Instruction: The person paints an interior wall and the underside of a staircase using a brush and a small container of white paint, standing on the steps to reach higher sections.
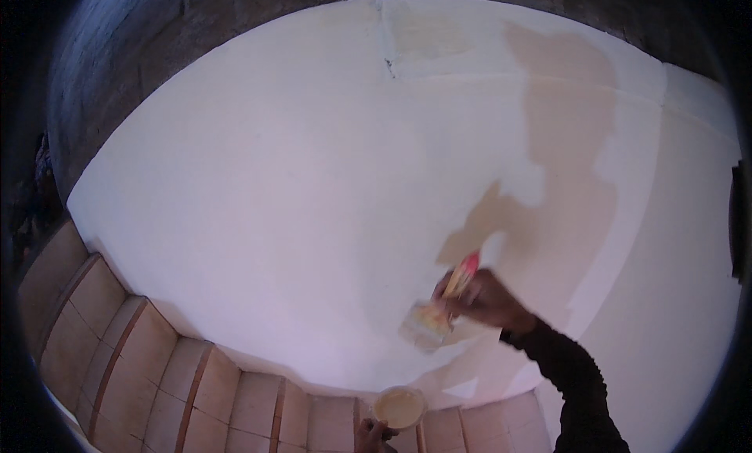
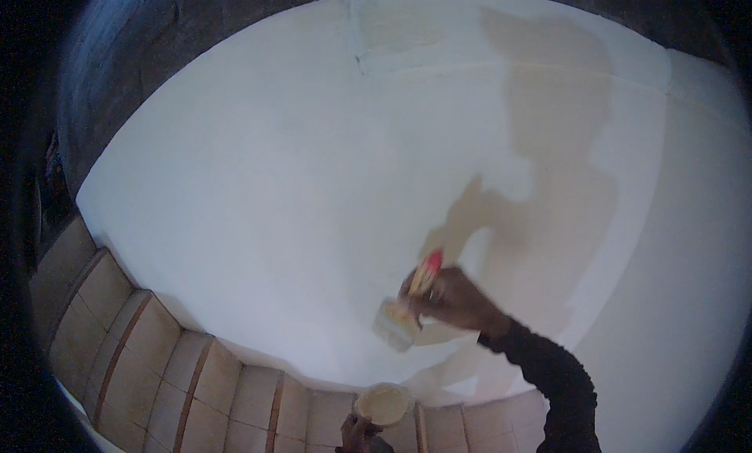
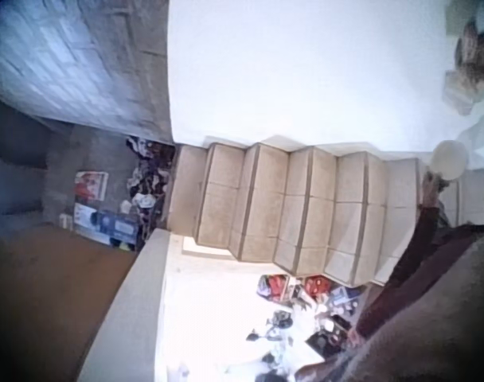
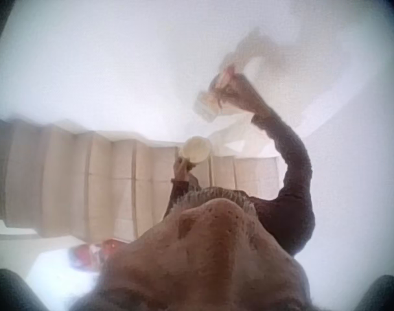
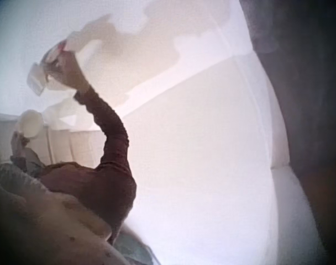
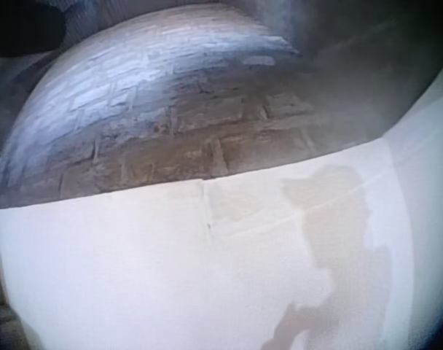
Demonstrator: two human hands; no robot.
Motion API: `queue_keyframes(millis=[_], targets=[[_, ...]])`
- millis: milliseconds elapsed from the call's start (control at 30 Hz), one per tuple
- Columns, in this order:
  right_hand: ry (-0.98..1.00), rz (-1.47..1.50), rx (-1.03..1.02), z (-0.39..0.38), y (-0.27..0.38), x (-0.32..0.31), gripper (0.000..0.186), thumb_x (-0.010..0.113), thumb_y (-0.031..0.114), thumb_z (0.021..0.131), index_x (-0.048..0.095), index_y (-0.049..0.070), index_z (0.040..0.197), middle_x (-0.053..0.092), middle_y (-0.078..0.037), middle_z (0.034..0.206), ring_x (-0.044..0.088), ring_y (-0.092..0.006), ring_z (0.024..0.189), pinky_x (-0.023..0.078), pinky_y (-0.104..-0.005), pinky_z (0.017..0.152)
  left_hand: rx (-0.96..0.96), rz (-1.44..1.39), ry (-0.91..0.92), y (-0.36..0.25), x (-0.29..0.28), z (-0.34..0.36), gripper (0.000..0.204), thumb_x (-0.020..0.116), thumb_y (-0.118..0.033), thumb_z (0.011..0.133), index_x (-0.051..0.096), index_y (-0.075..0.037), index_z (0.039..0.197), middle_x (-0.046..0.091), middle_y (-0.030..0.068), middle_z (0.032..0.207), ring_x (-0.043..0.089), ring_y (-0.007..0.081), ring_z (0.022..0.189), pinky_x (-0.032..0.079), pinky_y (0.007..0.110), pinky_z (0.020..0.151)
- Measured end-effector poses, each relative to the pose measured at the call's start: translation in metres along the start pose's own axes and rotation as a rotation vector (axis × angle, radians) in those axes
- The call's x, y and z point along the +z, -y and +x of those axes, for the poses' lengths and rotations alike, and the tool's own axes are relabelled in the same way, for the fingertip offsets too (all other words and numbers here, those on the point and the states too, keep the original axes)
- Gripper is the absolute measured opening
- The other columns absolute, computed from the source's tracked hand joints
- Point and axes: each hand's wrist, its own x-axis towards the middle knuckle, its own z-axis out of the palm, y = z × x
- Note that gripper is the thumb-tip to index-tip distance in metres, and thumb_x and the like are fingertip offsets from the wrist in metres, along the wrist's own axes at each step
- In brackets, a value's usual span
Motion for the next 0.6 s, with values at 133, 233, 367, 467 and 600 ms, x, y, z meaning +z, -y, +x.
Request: queue_keyframes(millis=[133, 233, 367, 467, 600], targets=[[0.123, -0.074, 0.14, -0.024, -0.046, 0.029, 0.023, 0.066, 0.025, 0.086, 0.062, 0.002, 0.089, 0.065, -0.007, 0.077, 0.063, -0.0148, 0.072, 0.05, -0.0306, 0.065, -0.048, 0.023, 0.075, -0.003, 0.009, 0.014, 0.036, 0.062, -0.015, 0.081, 0.053, 0.002, 0.112, 0.063, 0.0112, 0.091, 0.064, 0.0185, 0.074, 0.055, 0.032, 0.062], [0.066, -0.086, 0.151, -0.033, -0.045, 0.027, 0.025, 0.066, 0.027, 0.086, 0.062, 0.002, 0.088, 0.065, -0.007, 0.077, 0.063, -0.0153, 0.071, 0.05, -0.0309, 0.067, 0.047, -0.068, 0.04, -0.036, 0.043, 0.007, 0.021, 0.065, -0.015, 0.079, 0.055, -0.001, 0.091, 0.059, 0.0063, 0.071, 0.058, 0.0124, 0.059, 0.048, 0.026, 0.052], [0.072, -0.117, 0.113, -0.031, -0.06, 0.021, 0.022, 0.066, 0.022, 0.083, 0.064, 0.0, 0.085, 0.065, -0.009, 0.073, 0.063, -0.0147, 0.068, 0.051, -0.0298, 0.065, 0.011, 0.023, 0.109, -0.04, 0.053, 0.028, 0.047, 0.065, -0.025, 0.083, 0.051, 0.0, 0.12, 0.062, 0.0074, 0.099, 0.062, 0.0141, 0.079, 0.053, 0.028, 0.067], [0.052, -0.136, 0.226, -0.04, -0.064, 0.02, 0.019, 0.067, 0.017, 0.08, 0.064, -0.001, 0.085, 0.065, -0.009, 0.073, 0.063, -0.0136, 0.066, 0.051, -0.0278, 0.062, -0.005, 0.022, 0.127, -0.037, 0.064, 0.031, 0.034, 0.065, -0.024, 0.084, 0.053, -0.001, 0.107, 0.063, 0.0079, 0.091, 0.062, 0.0142, 0.07, 0.05, 0.026, 0.061], [0.147, -0.166, 0.319, -0.039, -0.057, 0.021, 0.017, 0.068, 0.012, 0.079, 0.063, -0.002, 0.087, 0.066, -0.008, 0.078, 0.063, -0.0126, 0.07, 0.052, -0.0261, 0.064, 0.021, -0.036, 0.159, -0.056, 0.084, 0.022, 0.022, 0.064, -0.017, 0.085, 0.05, -0.004, 0.096, 0.062, 0.0079, 0.081, 0.061, 0.0134, 0.061, 0.046, 0.024, 0.056]])
